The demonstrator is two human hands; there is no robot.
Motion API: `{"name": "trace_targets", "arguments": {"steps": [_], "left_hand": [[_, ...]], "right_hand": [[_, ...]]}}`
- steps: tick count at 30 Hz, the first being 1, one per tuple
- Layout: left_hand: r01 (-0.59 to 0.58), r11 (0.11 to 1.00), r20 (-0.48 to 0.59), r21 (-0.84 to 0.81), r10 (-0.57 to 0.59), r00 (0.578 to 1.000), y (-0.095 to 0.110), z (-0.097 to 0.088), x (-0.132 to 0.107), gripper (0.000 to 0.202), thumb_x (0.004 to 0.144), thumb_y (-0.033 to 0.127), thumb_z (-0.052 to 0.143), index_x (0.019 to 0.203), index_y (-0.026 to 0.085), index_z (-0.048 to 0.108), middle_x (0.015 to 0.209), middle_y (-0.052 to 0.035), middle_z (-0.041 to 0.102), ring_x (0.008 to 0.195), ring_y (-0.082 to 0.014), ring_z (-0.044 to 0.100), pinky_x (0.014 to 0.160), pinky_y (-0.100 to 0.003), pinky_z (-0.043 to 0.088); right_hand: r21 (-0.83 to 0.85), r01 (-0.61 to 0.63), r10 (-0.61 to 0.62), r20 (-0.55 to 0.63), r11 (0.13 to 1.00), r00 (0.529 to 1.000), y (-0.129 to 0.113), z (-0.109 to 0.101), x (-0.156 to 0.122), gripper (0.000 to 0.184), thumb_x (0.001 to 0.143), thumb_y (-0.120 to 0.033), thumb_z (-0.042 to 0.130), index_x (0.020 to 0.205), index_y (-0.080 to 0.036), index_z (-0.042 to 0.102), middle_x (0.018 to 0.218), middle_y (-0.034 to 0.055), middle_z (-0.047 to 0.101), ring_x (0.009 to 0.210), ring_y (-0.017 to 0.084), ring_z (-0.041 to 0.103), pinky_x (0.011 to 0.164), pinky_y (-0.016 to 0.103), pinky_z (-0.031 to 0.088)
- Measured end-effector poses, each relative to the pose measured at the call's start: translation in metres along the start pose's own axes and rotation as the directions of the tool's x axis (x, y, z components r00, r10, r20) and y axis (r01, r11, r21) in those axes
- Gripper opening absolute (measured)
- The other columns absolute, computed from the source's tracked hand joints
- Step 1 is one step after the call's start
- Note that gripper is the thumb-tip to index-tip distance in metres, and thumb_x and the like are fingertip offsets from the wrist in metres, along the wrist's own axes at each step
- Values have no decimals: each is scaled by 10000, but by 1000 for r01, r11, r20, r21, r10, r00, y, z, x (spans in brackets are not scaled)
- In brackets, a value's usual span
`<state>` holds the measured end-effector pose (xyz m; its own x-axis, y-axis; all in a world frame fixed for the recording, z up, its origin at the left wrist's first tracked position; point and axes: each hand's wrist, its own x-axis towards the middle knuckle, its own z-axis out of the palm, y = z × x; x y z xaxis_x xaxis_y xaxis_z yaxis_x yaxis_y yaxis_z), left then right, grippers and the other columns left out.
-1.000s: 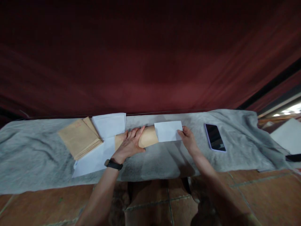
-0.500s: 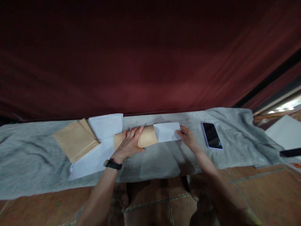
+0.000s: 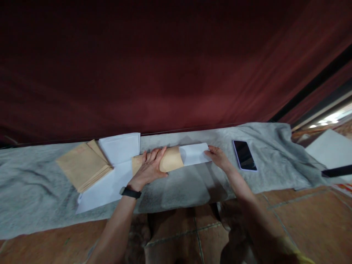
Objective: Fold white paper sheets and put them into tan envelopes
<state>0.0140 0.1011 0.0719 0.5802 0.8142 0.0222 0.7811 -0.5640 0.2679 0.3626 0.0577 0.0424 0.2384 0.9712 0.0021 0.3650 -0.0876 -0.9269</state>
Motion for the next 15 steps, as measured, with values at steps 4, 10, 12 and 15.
{"name": "trace_targets", "arguments": {"steps": [4, 10, 12, 15], "left_hand": [[-35, 999, 1, -11, 35, 999, 5, 0, 1, 1232, 709, 426, 847, 1651, 294, 63, 1577, -170, 378, 1504, -381, 315, 1237, -685, 64], [-61, 998, -27, -29, 60, 998, 10, 4, 4, 1229, 701, 454, 849, 1648, 292, 82, 1582, -169, 366, 1508, -392, 305, 1238, -680, 62], [-66, 997, -31, -29, 65, 997, 13, 6, 5, 1234, 694, 461, 854, 1648, 280, 91, 1578, -174, 370, 1506, -394, 308, 1240, -675, 66], [-87, 996, -45, -25, 85, 995, 19, 8, 7, 1241, 686, 460, 860, 1648, 266, 101, 1583, -179, 368, 1504, -395, 315, 1244, -668, 66]], "right_hand": [[86, -41, 32, 102, 995, 994, -3, 5, 1, 349, 741, -532, 616, 757, -190, 682, 614, -22, 600, 580, 140, 492, 544, 255, 369], [166, -82, 72, 71, 983, 995, -12, 21, -2, 427, 751, -621, 618, 747, -197, 664, 614, -23, 577, 580, 136, 459, 551, 264, 341], [200, -97, 85, 70, 975, 994, -12, 29, -5, 420, 751, -624, 623, 730, -206, 657, 613, -24, 578, 570, 131, 454, 546, 262, 342], [256, -128, 108, 90, 958, 990, -10, 43, -9, 413, 753, -621, 625, 728, -211, 667, 596, -26, 576, 544, 128, 455, 530, 259, 341]]}}
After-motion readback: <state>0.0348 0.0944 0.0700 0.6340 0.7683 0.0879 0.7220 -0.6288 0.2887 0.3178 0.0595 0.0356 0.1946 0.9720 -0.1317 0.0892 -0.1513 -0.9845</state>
